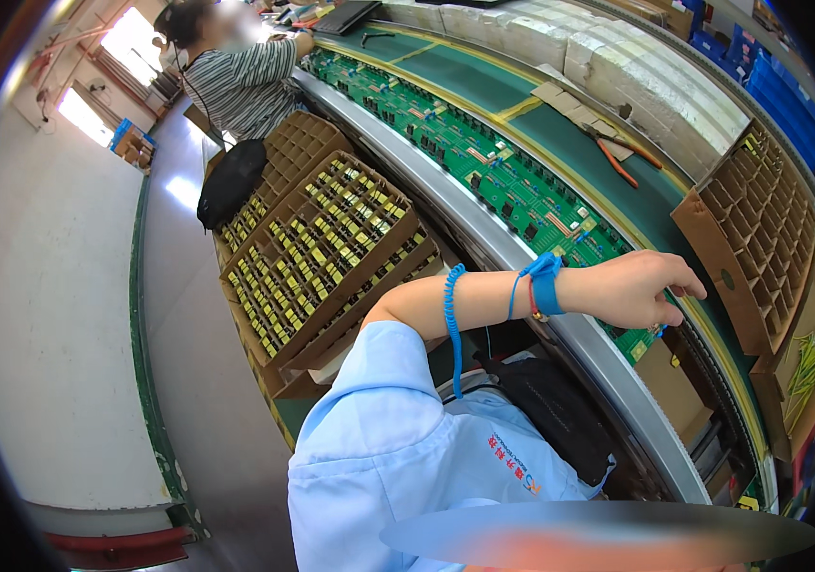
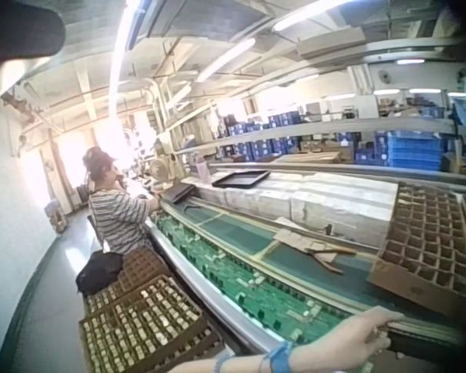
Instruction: Assemble transformers and components onto a green printed circuit board on a conveyor line.
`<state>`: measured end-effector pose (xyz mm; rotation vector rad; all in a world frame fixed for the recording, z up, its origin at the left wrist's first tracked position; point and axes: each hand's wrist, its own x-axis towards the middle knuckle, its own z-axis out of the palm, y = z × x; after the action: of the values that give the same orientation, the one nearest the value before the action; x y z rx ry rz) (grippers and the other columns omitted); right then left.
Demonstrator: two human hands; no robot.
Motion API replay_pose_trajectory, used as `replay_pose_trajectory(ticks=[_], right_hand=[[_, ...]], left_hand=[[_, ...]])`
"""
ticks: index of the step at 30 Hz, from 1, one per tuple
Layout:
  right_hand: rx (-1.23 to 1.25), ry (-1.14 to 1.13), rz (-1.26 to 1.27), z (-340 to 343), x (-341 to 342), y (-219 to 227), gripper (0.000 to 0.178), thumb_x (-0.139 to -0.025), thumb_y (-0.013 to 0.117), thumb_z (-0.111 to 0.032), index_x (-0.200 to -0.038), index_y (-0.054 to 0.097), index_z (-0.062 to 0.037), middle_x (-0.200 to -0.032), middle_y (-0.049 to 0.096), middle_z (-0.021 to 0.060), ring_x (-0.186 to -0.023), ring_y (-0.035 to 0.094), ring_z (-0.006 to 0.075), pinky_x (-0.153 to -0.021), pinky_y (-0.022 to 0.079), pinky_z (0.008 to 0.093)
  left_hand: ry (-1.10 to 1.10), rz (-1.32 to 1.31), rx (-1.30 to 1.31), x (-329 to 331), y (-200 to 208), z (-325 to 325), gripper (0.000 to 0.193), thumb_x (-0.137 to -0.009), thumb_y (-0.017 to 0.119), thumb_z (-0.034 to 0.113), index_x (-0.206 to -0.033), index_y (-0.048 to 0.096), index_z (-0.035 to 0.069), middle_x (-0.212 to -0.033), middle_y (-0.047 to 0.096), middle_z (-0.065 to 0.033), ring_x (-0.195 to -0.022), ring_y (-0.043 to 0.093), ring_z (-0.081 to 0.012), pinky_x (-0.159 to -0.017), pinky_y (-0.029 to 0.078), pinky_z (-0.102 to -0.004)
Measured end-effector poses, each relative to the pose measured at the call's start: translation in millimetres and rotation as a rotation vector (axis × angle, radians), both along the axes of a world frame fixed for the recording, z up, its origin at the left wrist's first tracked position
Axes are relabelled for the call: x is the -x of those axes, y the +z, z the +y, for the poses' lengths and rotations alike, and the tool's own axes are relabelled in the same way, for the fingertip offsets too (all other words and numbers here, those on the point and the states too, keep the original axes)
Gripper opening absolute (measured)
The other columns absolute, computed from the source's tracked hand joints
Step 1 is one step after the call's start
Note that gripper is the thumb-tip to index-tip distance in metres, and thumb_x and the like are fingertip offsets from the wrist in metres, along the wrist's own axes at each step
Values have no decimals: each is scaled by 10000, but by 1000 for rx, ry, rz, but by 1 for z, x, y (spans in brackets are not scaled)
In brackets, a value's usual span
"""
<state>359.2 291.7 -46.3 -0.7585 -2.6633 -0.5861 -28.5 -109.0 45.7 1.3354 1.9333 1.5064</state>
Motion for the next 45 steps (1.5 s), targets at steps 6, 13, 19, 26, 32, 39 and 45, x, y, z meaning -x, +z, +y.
replay_pose_trajectory(ticks=[6,13,19,26,32,39,45], right_hand=[[274,-92,68,38,-3,-22,324,-806,510,-33,-1088,652,-108,-940,683,134,-795,635,337,-688,485,416],[370,-376,-59,76,-35,-27,601,-792,390,41,-1320,514,-217,-1198,640,41,-1068,610,278,-858,474,367],[398,-216,164,58,-21,-30,481,-871,381,57,-1263,545,-170,-1134,672,25,-1044,624,256,-858,468,323],[466,-212,213,53,-28,-26,433,-885,394,76,-1219,577,-129,-1084,686,62,-1025,641,237,-885,464,319],[596,-89,405,46,19,16,372,-896,396,114,-1152,601,-60,-1001,689,93,-969,648,166,-809,449,246],[694,314,419,18,184,95,238,-923,455,54,-1093,612,-3,-954,684,97,-915,652,164,-819,473,265],[602,555,339,2,337,135,192,-894,543,-73,-1064,633,-55,-959,682,103,-911,660,253,-794,498,318]], left_hand=[[27,10,-9,2,-4,-5,377,-831,662,66,-1198,593,12,-1110,593,-154,-971,636,-250,-818,543,-326],[200,164,148,24,-11,-45,360,-863,632,38,-1221,606,68,-1125,641,-90,-1038,618,-188,-863,530,-311],[332,277,230,34,-24,-53,368,-849,650,71,-1213,594,71,-1057,672,-106,-1004,640,-268,-871,507,-368],[167,674,454,26,-49,-34,577,-847,663,179,-1341,428,-4,-1053,681,-126,-1051,604,-316,-1016,394,-459],[28,698,600,13,-44,-26,809,-831,653,402,-1364,331,-115,-1192,583,-246,-1134,561,-339,-1108,246,-514],[-147,654,527,0,-41,3,842,-822,641,459,-1376,330,-93,-1125,604,-243,-1195,523,-352,-1117,224,-528],[-255,654,464,5,-42,27,805,-840,624,450,-1371,346,-87,-1144,598,-245,-1197,521,-348,-1103,260,-517]])
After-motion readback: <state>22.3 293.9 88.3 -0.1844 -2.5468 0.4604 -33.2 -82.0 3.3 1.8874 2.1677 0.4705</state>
